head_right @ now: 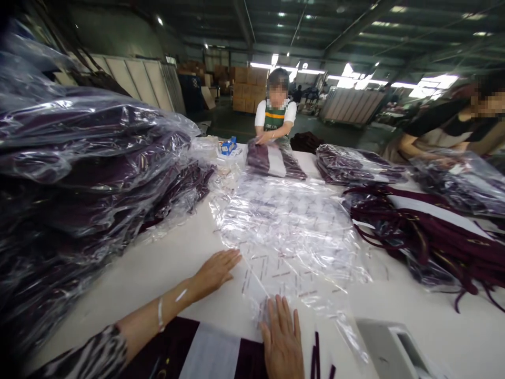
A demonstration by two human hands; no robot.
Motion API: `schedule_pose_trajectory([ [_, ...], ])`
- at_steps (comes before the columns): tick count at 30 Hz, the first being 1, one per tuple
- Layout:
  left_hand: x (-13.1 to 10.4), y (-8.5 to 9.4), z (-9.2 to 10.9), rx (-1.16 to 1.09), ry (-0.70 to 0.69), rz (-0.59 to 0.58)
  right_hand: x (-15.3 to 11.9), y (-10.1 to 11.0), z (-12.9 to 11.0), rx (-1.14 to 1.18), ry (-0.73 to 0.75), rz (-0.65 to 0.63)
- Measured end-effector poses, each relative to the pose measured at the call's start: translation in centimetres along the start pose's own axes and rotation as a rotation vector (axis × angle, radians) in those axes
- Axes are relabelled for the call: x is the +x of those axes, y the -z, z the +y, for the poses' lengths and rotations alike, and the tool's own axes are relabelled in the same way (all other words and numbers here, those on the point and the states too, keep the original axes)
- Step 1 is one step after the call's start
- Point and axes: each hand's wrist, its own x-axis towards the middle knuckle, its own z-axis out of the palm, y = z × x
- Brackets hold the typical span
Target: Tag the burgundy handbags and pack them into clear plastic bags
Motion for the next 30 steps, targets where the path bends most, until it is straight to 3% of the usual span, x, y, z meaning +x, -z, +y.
schedule_pose_trajectory([
  [2, 4.5, -1.3, 1.2, -0.081, 0.008, -0.011, -0.3, -0.9, 0.3, 0.001, -0.014, 0.024],
  [5, 7.8, -2.8, 1.7, -0.12, 0.101, 0.048, -0.8, -2.1, 1.0, -0.014, -0.038, 0.044],
  [8, 8.5, -2.8, 0.9, -0.179, 0.17, 0.103, -1.1, -2.6, 1.9, -0.071, 0.053, 0.043],
  [11, 7.9, -1.4, 0.0, -0.242, 0.205, 0.138, -1.2, -2.5, 2.7, -0.14, 0.166, 0.045],
  [18, 7.3, 2.1, -1.7, -0.185, 0.265, 0.208, -0.8, -2.0, 2.3, -0.188, 0.185, 0.057],
  [22, 9.8, 1.7, -3.5, -0.097, 0.331, 0.292, -0.5, -1.7, 1.9, -0.166, 0.156, 0.081],
  [26, 12.7, 0.8, -5.5, -0.067, 0.405, 0.281, -0.2, -1.3, 1.8, -0.154, 0.163, 0.084],
  [30, 14.8, 2.0, -7.2, -0.076, 0.48, 0.277, 0.2, -0.6, 1.3, -0.152, 0.127, 0.047],
])
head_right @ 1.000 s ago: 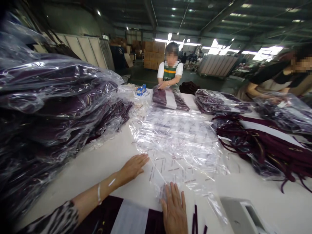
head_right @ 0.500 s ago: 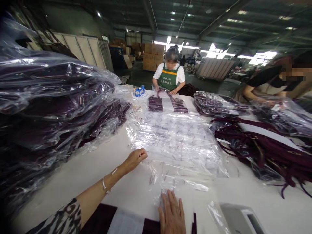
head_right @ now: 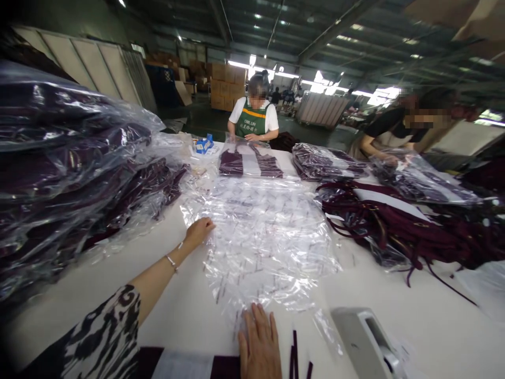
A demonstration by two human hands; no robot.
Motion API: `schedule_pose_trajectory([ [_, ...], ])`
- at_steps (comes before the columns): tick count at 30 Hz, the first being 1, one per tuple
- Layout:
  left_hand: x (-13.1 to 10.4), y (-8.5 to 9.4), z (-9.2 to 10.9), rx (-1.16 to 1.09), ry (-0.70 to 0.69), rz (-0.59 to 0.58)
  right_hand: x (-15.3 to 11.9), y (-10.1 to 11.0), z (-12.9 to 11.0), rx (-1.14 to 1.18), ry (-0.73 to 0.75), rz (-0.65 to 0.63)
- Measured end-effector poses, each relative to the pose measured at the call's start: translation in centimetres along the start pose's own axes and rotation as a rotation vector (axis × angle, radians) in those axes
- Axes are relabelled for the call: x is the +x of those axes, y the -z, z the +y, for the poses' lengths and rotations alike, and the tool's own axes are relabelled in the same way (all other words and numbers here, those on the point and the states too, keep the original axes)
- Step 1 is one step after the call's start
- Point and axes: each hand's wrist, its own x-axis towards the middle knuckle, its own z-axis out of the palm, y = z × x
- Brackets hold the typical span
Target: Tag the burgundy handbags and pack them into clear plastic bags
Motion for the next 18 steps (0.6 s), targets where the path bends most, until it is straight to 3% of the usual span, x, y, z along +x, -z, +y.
schedule_pose_trajectory([
  [5, 1.4, 3.9, -0.9, 0.014, -0.021, 0.082, 0.6, 1.1, -0.9, 0.035, -0.064, 0.0],
  [11, -3.5, 7.5, -4.2, 0.127, -0.098, 0.037, 0.7, 1.5, -1.2, 0.086, -0.109, -0.005],
  [14, -4.7, 6.9, -2.7, 0.137, -0.123, 0.028, 0.7, 1.7, -1.4, 0.11, -0.122, -0.017],
  [18, -4.2, 2.3, 3.9, 0.062, -0.217, -0.033, 1.0, 2.3, -1.6, 0.156, -0.132, -0.059],
])
